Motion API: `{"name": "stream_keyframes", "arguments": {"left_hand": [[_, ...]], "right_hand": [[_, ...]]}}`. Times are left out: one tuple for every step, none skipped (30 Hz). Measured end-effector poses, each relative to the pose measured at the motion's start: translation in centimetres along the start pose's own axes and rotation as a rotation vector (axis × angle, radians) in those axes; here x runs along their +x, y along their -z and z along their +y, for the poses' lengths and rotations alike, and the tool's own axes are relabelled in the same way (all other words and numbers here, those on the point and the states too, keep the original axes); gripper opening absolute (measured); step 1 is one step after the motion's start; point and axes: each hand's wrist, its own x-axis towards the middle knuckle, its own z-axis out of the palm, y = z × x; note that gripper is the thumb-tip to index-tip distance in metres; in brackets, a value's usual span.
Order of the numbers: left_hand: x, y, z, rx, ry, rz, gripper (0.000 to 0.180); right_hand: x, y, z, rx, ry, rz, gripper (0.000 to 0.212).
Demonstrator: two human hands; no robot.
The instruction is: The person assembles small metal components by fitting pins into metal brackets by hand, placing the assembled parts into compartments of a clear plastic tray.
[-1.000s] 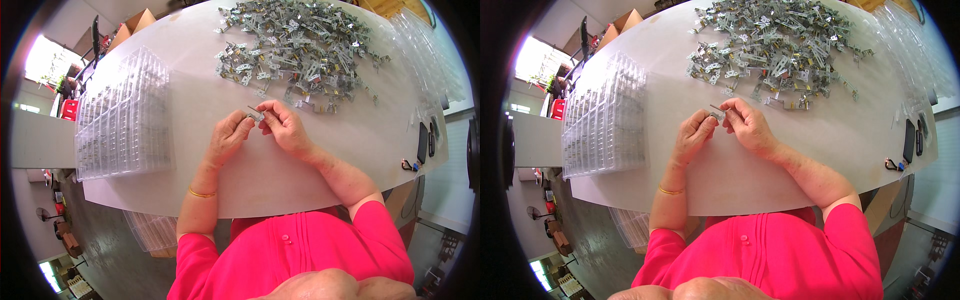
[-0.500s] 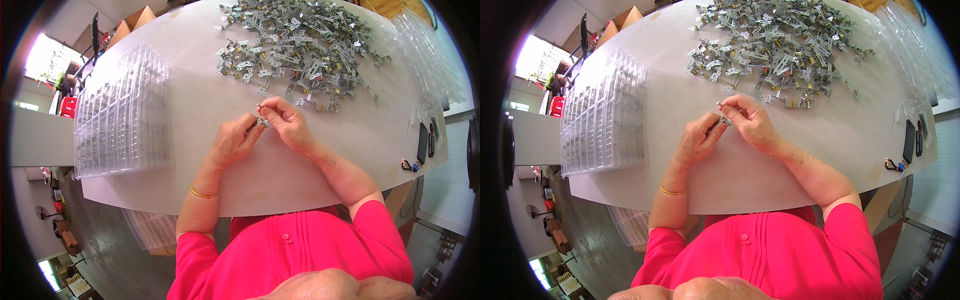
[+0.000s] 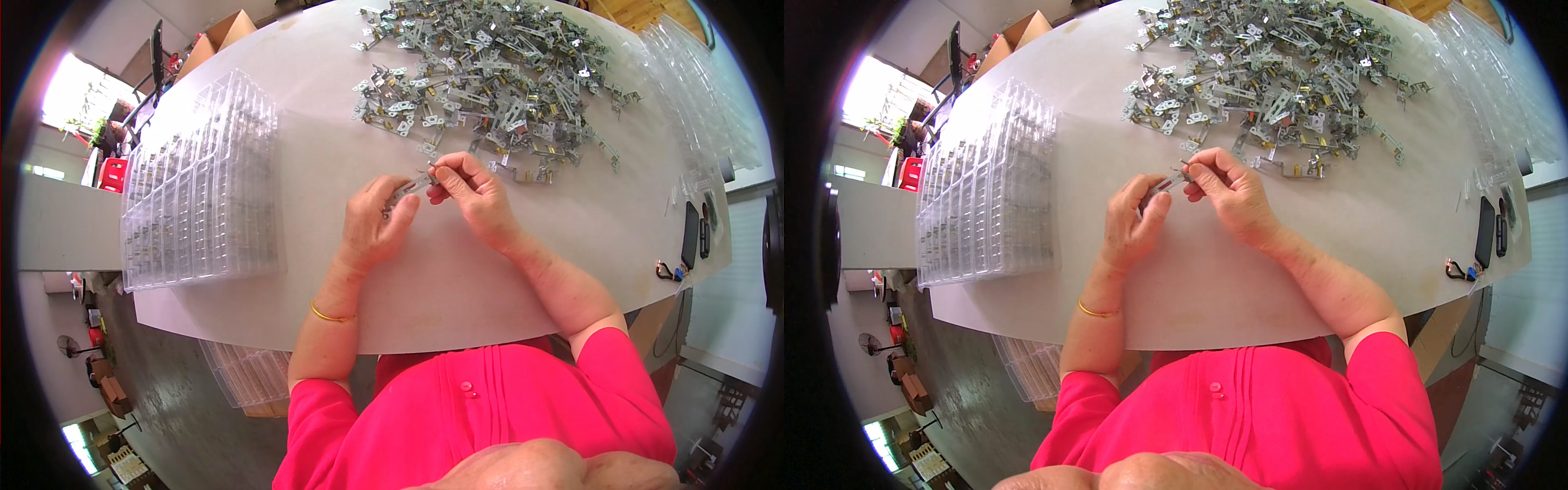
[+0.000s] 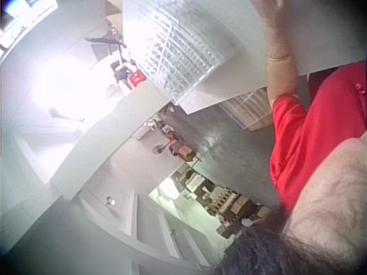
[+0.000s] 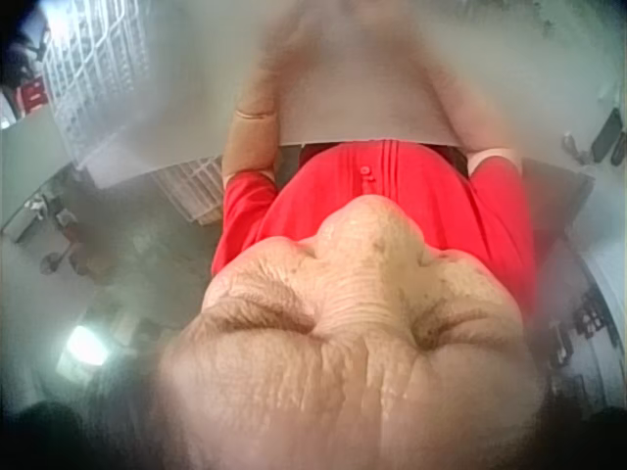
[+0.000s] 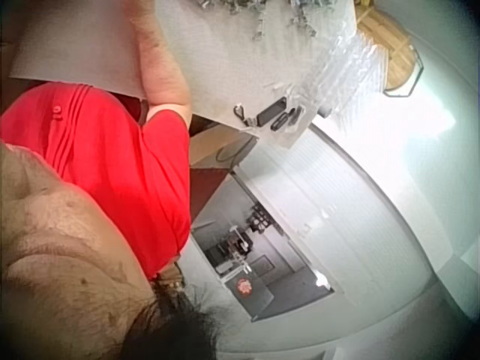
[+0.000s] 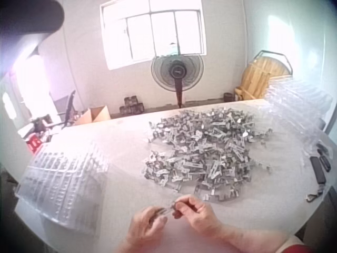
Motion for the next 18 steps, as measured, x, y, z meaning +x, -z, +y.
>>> {"name": "stream_keyframes", "arguments": {"left_hand": [[-0.2,0.4,-0.7,-0.104,0.113,-0.069,0.02],[-0.2,0.8,-1.1,-0.208,0.225,-0.137,0.023],[-0.2,1.0,-1.1,-0.207,0.225,-0.136,0.023],[-0.2,1.2,-1.1,-0.32,0.326,-0.215,0.023],[-0.1,1.3,-1.0,-0.434,0.428,-0.294,0.025],[-0.1,1.2,-0.9,-0.434,0.426,-0.294,0.025],[0.0,1.0,-0.8,-0.439,0.431,-0.291,0.024],[0.0,0.8,-0.6,-0.444,0.436,-0.287,0.024],[-0.1,0.5,-0.6,-0.443,0.436,-0.286,0.024],[-0.3,0.2,-0.8,-0.442,0.431,-0.197,0.023],[-0.4,0.0,-0.9,-0.441,0.426,-0.109,0.023],[-0.4,-0.1,-1.0,-0.441,0.425,-0.109,0.023],[-0.4,-0.2,-1.0,-0.393,0.409,-0.083,0.023],[-0.3,-0.3,-1.1,-0.345,0.393,-0.056,0.024],[-0.3,-0.4,-1.0,-0.346,0.392,-0.058,0.024],[-0.3,-0.5,-0.9,-0.342,0.388,-0.037,0.024],[-0.2,-0.6,-0.8,-0.338,0.385,-0.015,0.023],[-0.3,-0.8,-0.9,-0.338,0.385,-0.015,0.023]], "right_hand": [[0.1,0.1,0.0,0.0,0.002,-0.001,0.012],[0.2,0.3,0.2,-0.001,0.018,-0.007,0.013],[0.3,0.5,0.3,-0.003,0.033,-0.013,0.013],[0.3,0.5,0.4,-0.003,0.034,-0.014,0.013],[0.3,0.5,0.4,0.007,0.037,-0.018,0.012],[0.3,0.5,0.4,0.016,0.041,-0.021,0.012],[0.4,0.6,0.7,0.015,0.042,-0.021,0.012],[0.6,0.6,1.2,-0.095,0.16,0.046,0.011],[0.7,0.5,1.5,-0.203,0.277,0.111,0.01],[0.6,0.7,1.5,-0.203,0.278,0.11,0.01],[0.5,0.8,1.3,-0.265,0.27,0.11,0.01],[0.4,0.9,1.1,-0.329,0.262,0.111,0.009],[0.2,0.8,0.9,-0.329,0.263,0.112,0.009],[-0.1,0.5,0.7,-0.405,0.255,0.073,0.009],[-0.3,0.2,0.4,-0.48,0.246,0.036,0.009],[-0.3,-0.1,0.3,-0.481,0.246,0.039,0.009],[-0.3,-0.4,0.2,-0.515,0.305,0.041,0.009],[-0.3,-0.6,0.1,-0.548,0.364,0.041,0.009]]}}
